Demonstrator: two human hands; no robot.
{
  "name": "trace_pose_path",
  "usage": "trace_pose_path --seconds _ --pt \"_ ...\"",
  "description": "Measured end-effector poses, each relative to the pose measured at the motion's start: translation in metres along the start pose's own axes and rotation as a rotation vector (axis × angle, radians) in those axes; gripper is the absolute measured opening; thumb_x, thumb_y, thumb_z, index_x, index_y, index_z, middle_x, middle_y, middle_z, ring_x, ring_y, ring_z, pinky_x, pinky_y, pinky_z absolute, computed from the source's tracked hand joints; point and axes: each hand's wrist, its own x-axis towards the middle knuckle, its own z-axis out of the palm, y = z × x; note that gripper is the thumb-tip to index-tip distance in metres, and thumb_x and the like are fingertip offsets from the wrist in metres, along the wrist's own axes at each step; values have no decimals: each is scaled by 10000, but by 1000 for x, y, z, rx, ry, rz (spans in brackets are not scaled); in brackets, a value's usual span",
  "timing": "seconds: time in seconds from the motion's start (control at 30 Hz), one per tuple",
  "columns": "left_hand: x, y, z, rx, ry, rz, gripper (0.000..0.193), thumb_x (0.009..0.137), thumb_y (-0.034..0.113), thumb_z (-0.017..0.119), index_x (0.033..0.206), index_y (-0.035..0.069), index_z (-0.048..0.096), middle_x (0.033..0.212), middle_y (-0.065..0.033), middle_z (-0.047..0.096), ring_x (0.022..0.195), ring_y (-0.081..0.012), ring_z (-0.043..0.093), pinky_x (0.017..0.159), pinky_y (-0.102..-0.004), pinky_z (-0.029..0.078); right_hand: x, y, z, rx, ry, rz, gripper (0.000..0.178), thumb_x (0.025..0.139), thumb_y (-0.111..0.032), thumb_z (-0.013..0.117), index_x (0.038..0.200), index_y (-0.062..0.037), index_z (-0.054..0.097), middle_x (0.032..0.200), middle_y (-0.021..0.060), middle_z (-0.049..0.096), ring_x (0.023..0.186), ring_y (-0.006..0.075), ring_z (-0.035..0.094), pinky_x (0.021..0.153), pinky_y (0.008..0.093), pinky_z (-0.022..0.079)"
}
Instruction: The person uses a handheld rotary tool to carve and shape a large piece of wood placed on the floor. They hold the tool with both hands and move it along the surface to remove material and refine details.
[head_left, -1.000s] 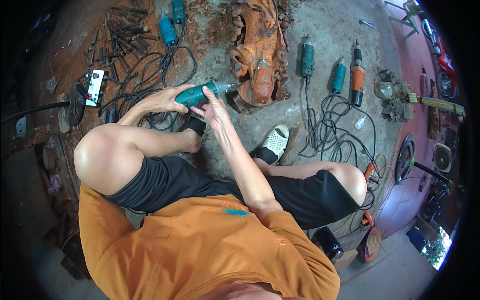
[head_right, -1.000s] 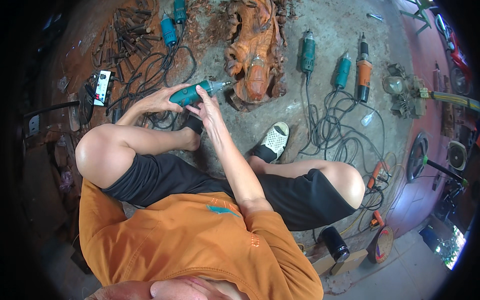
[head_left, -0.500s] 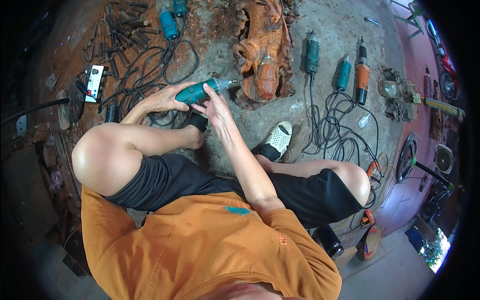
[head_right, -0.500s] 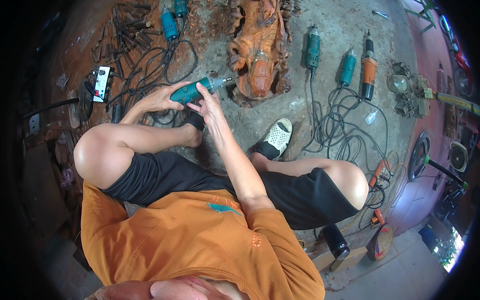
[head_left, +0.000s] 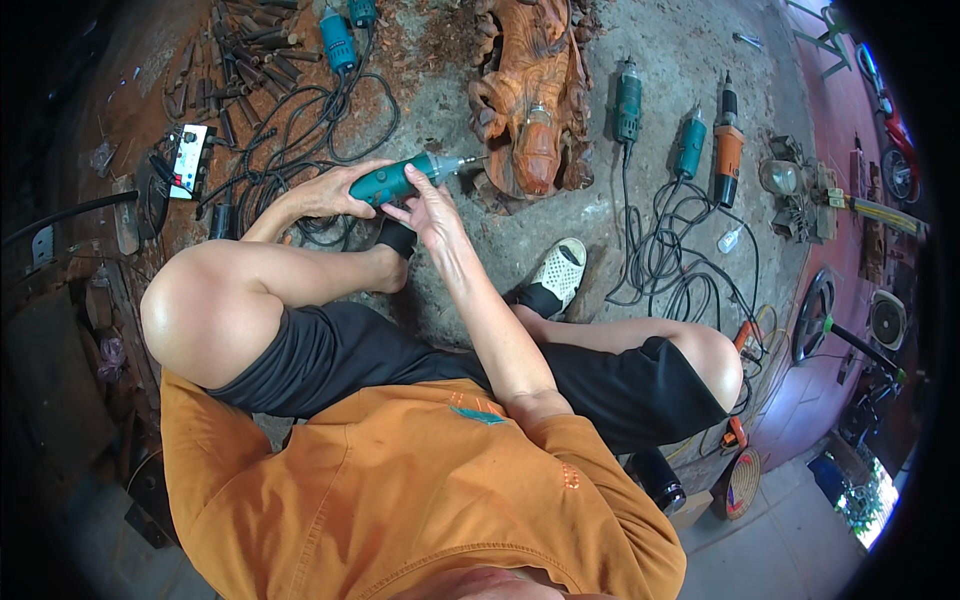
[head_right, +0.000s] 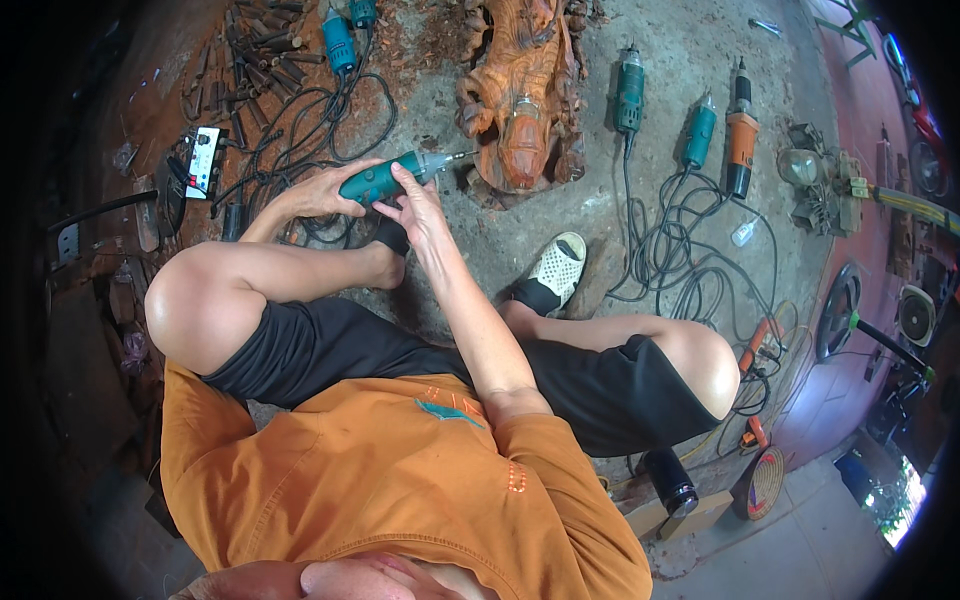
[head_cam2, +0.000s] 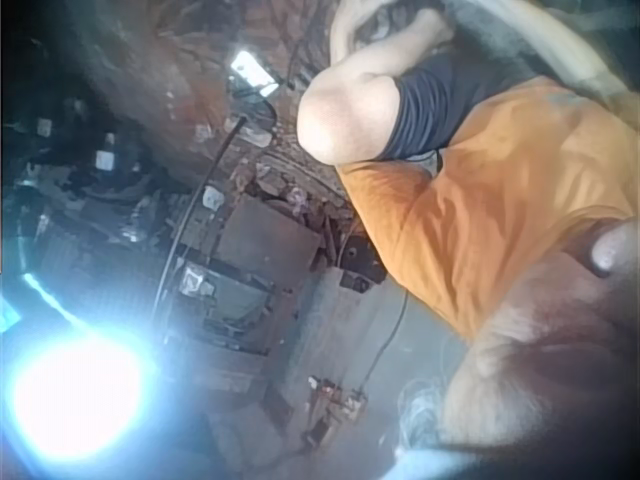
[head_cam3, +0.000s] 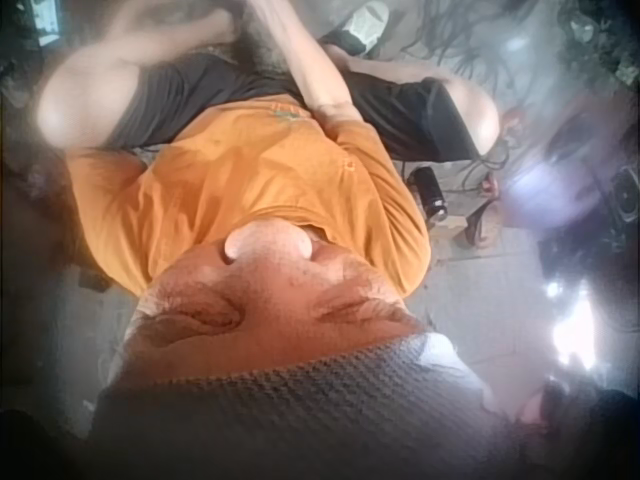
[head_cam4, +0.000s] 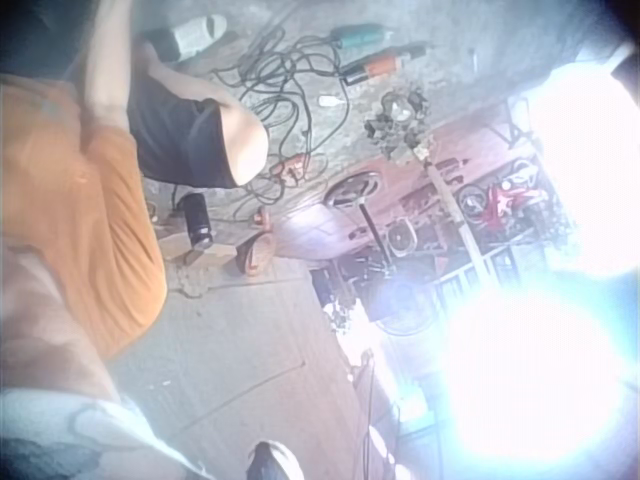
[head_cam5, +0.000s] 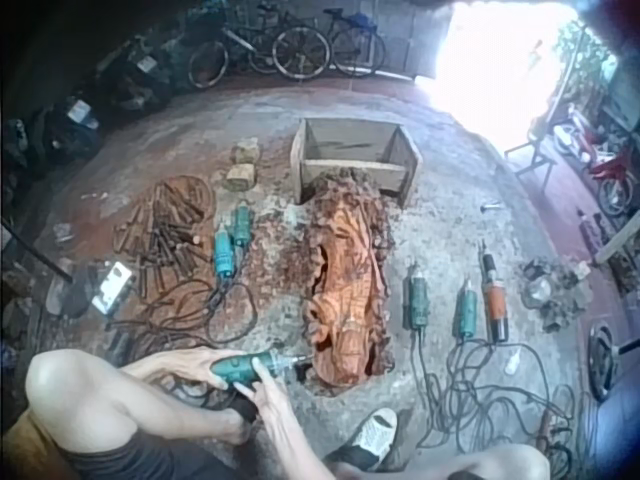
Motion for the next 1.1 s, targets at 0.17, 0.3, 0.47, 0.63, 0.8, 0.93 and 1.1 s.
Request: trace_pose_path --seconds 0.17,0.3,0.47,0.63,0.8,0.93,1.1 --pt "5 -18 2 -18 -38 -32 985 715 272 811 1573 162 339 1441 -164 548 1324 -308 530 1101 -418 410 3 6 -3 -3 5 7 535 879 -218 810 1299 -110 497 1287 114 586 1203 324 587 960 662 511" --pt "6 -21 8 13 0 -25 973 710 279 806 1561 148 354 1409 -171 573 1299 -310 552 1085 -418 423 3 10 -3 -12 39 -17 518 881 -216 807 1286 -116 501 1259 103 590 1182 317 595 947 642 529" --pt "10 -21 8 -3 -1 -48 963 706 287 799 1551 133 364 1387 -176 589 1273 -320 571 1070 -425 434 9 10 -4 -56 72 -22 495 890 -218 798 1278 -125 506 1238 95 591 1161 307 602 924 624 547" --pt "17 -29 5 50 32 11 926 711 289 793 1530 141 385 1350 -166 608 1232 -328 594 1047 -436 453 23 8 -10 -87 11 -33 620 890 -268 795 1354 -163 397 1284 119 554 1172 314 597 848 565 578" --pt "24 -35 4 7 53 64 905 716 289 808 1511 148 400 1353 -155 609 1239 -331 592 1043 -442 459 32 5 -12 -90 22 -34 619 887 -261 797 1350 -154 400 1251 122 575 1142 311 619 846 564 582" --pt "26 -35 4 37 66 47 918 708 317 814 1508 131 403 1376 -164 594 1261 -348 577 1056 -453 452 36 3 -15 -96 8 -37 622 887 -255 797 1350 -141 398 1247 129 578 1134 319 624 857 573 579" --pt "24 -36 3 47 59 37 924 700 319 814 1506 123 406 1372 -170 593 1268 -350 573 1061 -461 450 32 3 -13 -88 0 -31 644 880 -255 804 1356 -134 389 1250 134 576 1137 323 623 873 591 571"
